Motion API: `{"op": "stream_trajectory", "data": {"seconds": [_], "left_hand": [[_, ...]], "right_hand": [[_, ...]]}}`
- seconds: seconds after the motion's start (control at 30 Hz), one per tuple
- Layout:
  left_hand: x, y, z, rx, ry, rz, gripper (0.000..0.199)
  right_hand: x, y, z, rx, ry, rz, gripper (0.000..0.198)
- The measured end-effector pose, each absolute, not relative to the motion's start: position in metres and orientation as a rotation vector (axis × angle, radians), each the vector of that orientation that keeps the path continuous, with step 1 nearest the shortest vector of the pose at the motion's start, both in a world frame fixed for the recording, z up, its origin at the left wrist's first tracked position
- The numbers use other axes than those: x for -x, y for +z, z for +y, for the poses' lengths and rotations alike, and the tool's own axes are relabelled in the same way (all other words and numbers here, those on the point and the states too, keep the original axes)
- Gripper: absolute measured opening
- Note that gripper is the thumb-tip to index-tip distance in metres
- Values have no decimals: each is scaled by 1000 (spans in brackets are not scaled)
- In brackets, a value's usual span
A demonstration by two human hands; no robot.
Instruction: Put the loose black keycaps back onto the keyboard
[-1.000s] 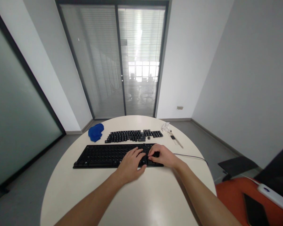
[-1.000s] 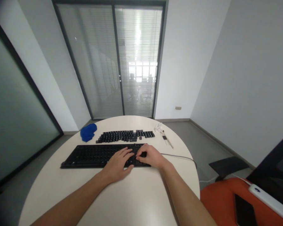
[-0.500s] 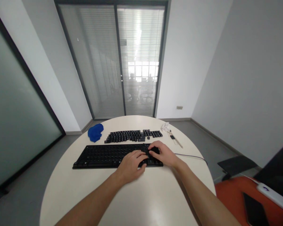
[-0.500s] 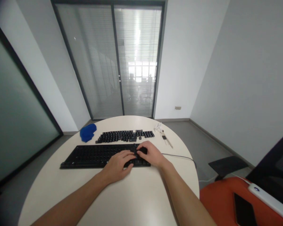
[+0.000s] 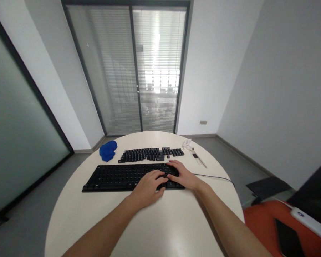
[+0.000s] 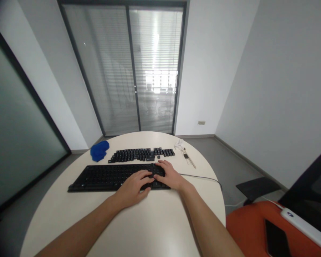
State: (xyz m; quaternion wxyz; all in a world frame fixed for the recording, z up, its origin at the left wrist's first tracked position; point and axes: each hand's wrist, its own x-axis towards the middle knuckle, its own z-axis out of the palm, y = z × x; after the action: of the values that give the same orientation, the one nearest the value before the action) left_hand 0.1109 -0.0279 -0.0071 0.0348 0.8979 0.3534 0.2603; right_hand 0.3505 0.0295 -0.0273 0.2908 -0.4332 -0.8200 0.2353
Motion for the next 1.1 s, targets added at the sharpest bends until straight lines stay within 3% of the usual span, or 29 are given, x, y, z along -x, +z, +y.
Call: {"op": "stream_trajectory", "data": {"seconds": [0.57, 0.83, 1.1], "left_hand": [[-109, -9, -28, -2777, 687, 1114, 29], [-96, 0, -23, -2726, 717, 1168, 41], [-81, -11, -17, -2690, 621, 1415, 65]], "right_hand": [[-353, -27, 33, 1103, 607, -2159, 68], [-350, -26, 31, 1174, 555, -2051, 51], [-345, -17, 45, 1282, 450, -2035, 38]]}}
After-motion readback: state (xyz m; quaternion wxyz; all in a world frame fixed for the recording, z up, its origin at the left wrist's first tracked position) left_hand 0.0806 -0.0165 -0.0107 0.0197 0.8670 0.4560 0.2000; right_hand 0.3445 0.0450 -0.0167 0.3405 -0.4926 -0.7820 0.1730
